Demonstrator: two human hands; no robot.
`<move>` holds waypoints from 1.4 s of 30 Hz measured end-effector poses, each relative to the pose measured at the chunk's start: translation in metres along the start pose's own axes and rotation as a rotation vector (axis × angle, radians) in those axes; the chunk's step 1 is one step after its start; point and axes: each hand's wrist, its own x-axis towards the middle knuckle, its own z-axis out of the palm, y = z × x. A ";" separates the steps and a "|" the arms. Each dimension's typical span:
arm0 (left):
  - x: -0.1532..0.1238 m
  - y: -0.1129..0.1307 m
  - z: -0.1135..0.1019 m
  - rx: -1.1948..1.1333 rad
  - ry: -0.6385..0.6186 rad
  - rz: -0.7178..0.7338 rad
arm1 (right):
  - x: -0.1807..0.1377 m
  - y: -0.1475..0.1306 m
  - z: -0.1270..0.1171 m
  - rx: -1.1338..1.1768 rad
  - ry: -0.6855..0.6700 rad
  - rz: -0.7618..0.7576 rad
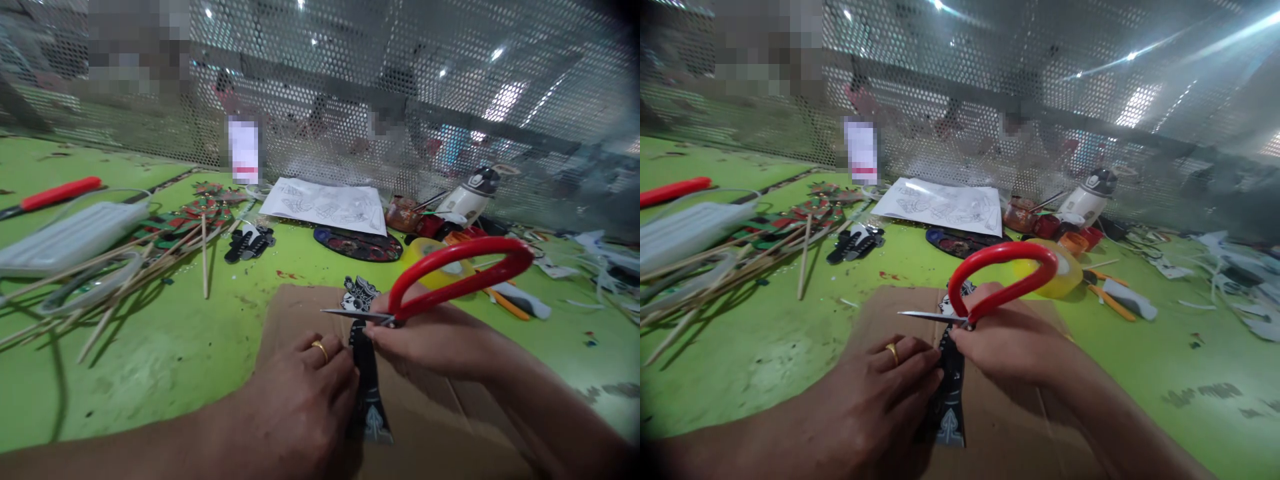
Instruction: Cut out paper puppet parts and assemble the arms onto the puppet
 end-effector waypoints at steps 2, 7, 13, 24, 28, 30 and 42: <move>0.001 0.000 0.001 0.008 0.011 -0.004 | 0.002 -0.005 0.000 -0.042 -0.022 -0.003; 0.003 0.000 -0.002 -0.001 0.015 0.014 | 0.004 -0.013 -0.001 -0.059 -0.055 -0.035; 0.004 -0.001 -0.002 -0.034 -0.024 -0.006 | 0.000 0.000 0.004 0.030 -0.018 -0.025; 0.004 -0.003 -0.003 -0.043 0.063 0.048 | -0.009 0.011 -0.003 0.050 0.084 0.019; 0.004 -0.001 -0.004 -0.028 0.032 0.046 | -0.010 0.021 -0.011 0.129 0.072 0.004; 0.006 -0.001 -0.005 -0.026 0.023 0.041 | -0.010 0.028 -0.016 0.211 0.069 -0.036; 0.009 0.000 -0.006 -0.128 0.017 -0.025 | -0.009 0.005 0.005 0.182 0.081 0.082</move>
